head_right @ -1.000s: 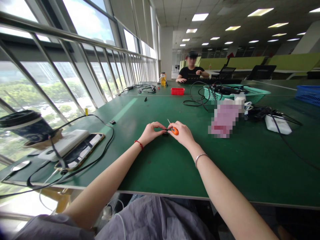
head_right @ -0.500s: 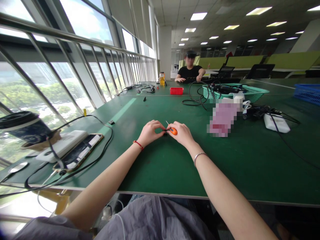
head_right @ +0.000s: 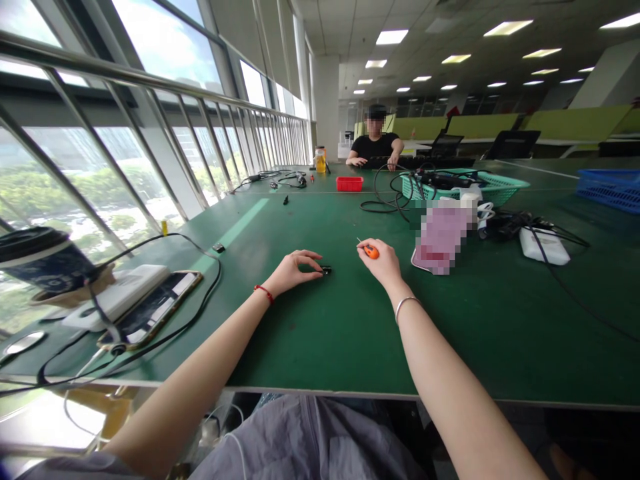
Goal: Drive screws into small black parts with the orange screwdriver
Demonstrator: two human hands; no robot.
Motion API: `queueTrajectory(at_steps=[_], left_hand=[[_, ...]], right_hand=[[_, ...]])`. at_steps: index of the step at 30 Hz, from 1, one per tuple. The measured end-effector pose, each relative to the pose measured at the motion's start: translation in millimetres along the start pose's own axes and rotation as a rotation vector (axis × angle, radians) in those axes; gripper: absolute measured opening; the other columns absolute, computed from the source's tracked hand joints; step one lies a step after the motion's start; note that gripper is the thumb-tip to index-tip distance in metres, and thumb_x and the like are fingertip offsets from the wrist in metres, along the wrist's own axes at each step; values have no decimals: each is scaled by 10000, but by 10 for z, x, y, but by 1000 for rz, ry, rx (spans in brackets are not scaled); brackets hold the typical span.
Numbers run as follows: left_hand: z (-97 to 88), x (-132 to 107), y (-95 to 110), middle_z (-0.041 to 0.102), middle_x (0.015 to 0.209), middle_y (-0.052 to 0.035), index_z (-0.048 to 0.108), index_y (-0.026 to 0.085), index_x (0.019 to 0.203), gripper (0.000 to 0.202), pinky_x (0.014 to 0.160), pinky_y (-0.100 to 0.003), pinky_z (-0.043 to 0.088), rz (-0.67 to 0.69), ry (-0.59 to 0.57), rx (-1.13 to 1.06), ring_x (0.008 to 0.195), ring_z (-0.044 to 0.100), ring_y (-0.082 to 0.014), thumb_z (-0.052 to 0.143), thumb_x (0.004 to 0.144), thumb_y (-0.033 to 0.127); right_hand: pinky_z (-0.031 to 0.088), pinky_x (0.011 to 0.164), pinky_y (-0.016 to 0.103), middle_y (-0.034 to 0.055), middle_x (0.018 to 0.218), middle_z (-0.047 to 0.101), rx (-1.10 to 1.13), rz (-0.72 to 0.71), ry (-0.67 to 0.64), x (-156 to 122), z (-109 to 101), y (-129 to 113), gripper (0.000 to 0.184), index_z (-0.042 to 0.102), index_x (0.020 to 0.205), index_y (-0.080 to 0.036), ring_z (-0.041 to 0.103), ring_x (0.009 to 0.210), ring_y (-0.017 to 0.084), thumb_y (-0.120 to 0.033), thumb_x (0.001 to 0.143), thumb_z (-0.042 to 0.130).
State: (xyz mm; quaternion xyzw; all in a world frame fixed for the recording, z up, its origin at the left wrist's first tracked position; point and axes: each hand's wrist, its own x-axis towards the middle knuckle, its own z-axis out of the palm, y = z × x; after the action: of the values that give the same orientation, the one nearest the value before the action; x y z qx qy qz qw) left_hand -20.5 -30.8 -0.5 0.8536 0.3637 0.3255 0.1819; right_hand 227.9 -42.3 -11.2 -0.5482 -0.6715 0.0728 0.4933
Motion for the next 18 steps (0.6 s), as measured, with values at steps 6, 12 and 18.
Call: queueTrajectory(at_steps=[6, 12, 18], left_hand=[[81, 24, -23, 713, 996, -51, 741, 201, 754, 123, 945, -333, 466, -25, -54, -19, 954, 644, -198, 708, 705, 309], [106, 31, -49, 717, 885, -37, 731, 188, 738, 108, 886, -302, 495, -38, 1, -5, 867, 649, -181, 691, 711, 284], [-80, 38, -122, 710, 910, -36, 730, 190, 766, 137, 874, -298, 488, -140, 123, 63, 847, 646, -181, 654, 718, 294]], right_hand=[[487, 809, 352, 39, 906, 687, -17, -3, -41, -7, 48, -1, 149, 675, 808, -223, 629, 842, 206, -305, 754, 563], [490, 803, 351, 33, 907, 687, -31, 6, -84, -21, 66, -29, 150, 678, 813, -230, 627, 824, 199, -307, 753, 564], [487, 805, 352, 34, 910, 691, -20, 18, -88, -26, 58, -18, 151, 679, 813, -225, 626, 834, 202, -304, 752, 566]])
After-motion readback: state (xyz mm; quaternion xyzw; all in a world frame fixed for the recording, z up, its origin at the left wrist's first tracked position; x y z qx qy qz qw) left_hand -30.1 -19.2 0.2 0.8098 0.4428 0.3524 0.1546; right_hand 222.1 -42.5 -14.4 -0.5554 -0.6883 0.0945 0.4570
